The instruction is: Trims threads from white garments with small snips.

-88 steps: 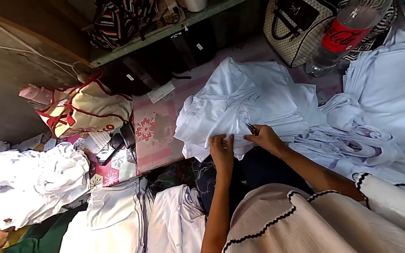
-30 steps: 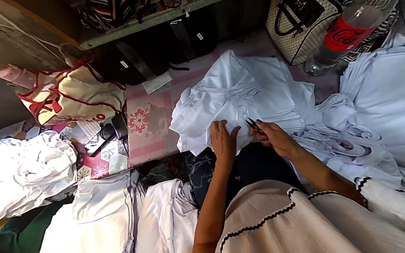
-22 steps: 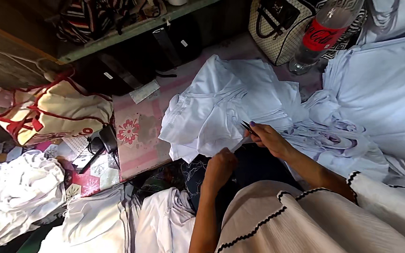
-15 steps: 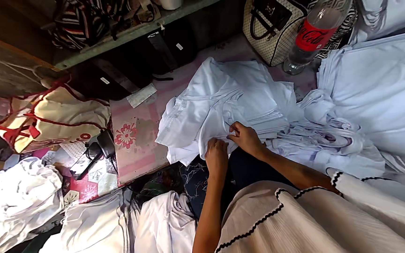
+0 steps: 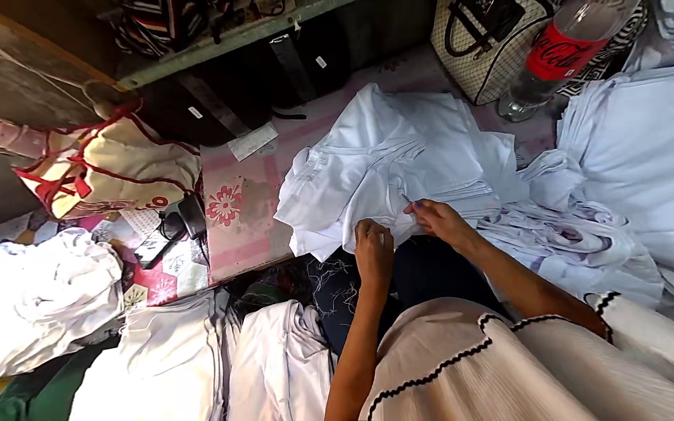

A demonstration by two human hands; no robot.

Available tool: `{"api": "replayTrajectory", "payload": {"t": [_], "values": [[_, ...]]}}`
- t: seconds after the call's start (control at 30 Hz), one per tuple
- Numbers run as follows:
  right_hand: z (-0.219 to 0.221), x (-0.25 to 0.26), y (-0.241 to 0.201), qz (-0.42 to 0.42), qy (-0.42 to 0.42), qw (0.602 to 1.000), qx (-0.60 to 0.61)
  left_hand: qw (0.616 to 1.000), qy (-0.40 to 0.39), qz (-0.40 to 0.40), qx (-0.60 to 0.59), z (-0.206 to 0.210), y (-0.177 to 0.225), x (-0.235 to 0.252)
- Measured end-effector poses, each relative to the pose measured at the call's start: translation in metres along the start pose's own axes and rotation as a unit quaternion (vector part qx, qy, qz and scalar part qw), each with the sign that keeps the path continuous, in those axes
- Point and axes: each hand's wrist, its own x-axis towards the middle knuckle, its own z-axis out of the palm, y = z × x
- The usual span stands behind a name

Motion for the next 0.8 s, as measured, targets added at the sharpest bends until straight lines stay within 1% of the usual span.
{"api": "replayTrajectory", "payload": {"t": [0.07,0.1,0.2,0.27,0.3,0.33,0.4,0.47,0.53,0.63,0.8], "values": [[-0.005,-0.009,-0.006,0.03,-0.034,0.995,0.093,1.0,0.005,0.007,-0.014,-0.003,0.007,-0.002],[-0.006,-0.012,-0.011,0.049,-0.055,0.99,0.121,1.0,0.011,0.011,-0.012,0.0,0.007,-0.001],[-0.002,-0.015,-0.019,0.09,-0.106,0.979,0.146,0.998,0.05,0.031,0.03,0.022,-0.004,0.006],[0.002,-0.014,-0.02,0.098,-0.115,0.978,0.144,0.994,0.074,0.051,0.055,0.029,-0.008,0.009],[0.004,-0.014,-0.018,0.102,-0.115,0.978,0.141,0.995,0.069,0.055,0.053,0.028,-0.01,0.007],[0.004,-0.015,-0.014,0.11,-0.117,0.978,0.137,0.996,0.062,0.053,0.037,0.027,-0.011,0.004],[0.004,-0.014,-0.008,0.133,-0.124,0.975,0.13,0.998,0.043,0.035,-0.037,0.023,-0.014,-0.001],[0.007,-0.014,-0.004,0.157,-0.13,0.97,0.133,0.994,0.041,0.015,-0.105,0.019,-0.014,-0.007],[0.011,-0.013,-0.004,0.173,-0.14,0.965,0.141,0.99,0.043,0.004,-0.138,0.017,-0.012,-0.011],[0.017,-0.009,-0.007,0.176,-0.144,0.96,0.163,0.984,0.045,-0.003,-0.17,0.014,-0.011,-0.014],[0.021,-0.006,-0.005,0.176,-0.113,0.961,0.179,0.985,0.053,0.0,-0.163,0.015,-0.014,-0.015]]}}
